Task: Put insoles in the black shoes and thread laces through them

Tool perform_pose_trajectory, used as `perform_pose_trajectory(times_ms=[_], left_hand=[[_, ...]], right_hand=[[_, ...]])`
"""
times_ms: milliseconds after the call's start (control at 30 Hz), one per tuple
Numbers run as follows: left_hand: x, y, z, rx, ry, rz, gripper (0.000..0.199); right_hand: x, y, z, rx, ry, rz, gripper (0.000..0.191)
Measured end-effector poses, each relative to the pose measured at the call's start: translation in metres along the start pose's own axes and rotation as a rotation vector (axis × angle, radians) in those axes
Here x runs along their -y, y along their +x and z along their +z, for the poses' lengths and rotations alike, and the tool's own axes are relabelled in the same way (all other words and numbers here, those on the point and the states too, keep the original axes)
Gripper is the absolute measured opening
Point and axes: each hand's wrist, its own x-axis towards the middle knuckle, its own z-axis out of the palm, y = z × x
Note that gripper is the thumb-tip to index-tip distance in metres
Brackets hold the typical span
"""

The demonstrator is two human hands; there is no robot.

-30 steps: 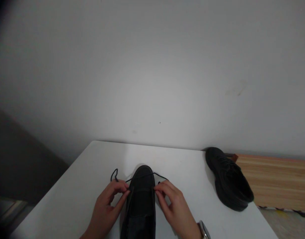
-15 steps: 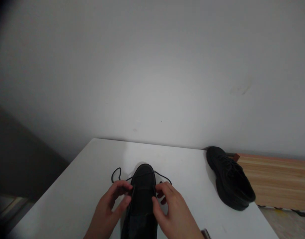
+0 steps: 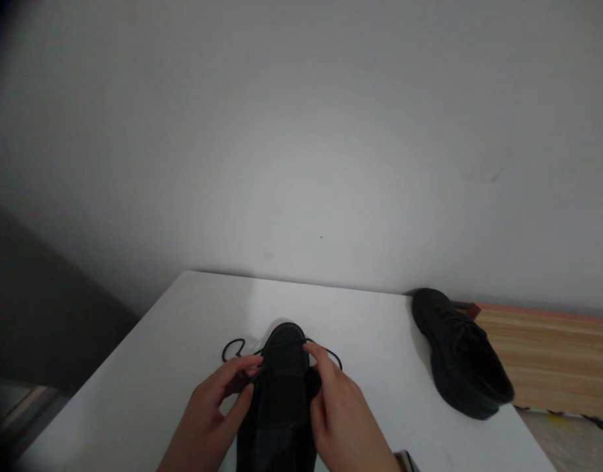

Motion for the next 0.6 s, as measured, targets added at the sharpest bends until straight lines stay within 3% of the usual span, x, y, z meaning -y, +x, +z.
perform_pose_trajectory(times_ms=[100,300,467,600], left_hand=[[0.005,0.001,-0.006,0.047,-0.027,-0.042,0.031],[-0.006,0.012,-0.007,0.042,0.224,-0.003,0.036],[-0.023,0.024,-0.006,0.106,0.301,0.059,0.034],[-0.022,0.025,-0.007,0.117,0.294,0.083,0.033]], right_hand=[[0.001,0.002,-0.002,0.037,-0.027,-0.019,0.057],[0.002,0.005,0.001,0.037,-0.05,0.013,0.033],[0.003,0.006,0.003,0.02,-0.085,0.014,0.032],[0.006,0.007,0.0,-0.008,-0.178,0.011,0.031]])
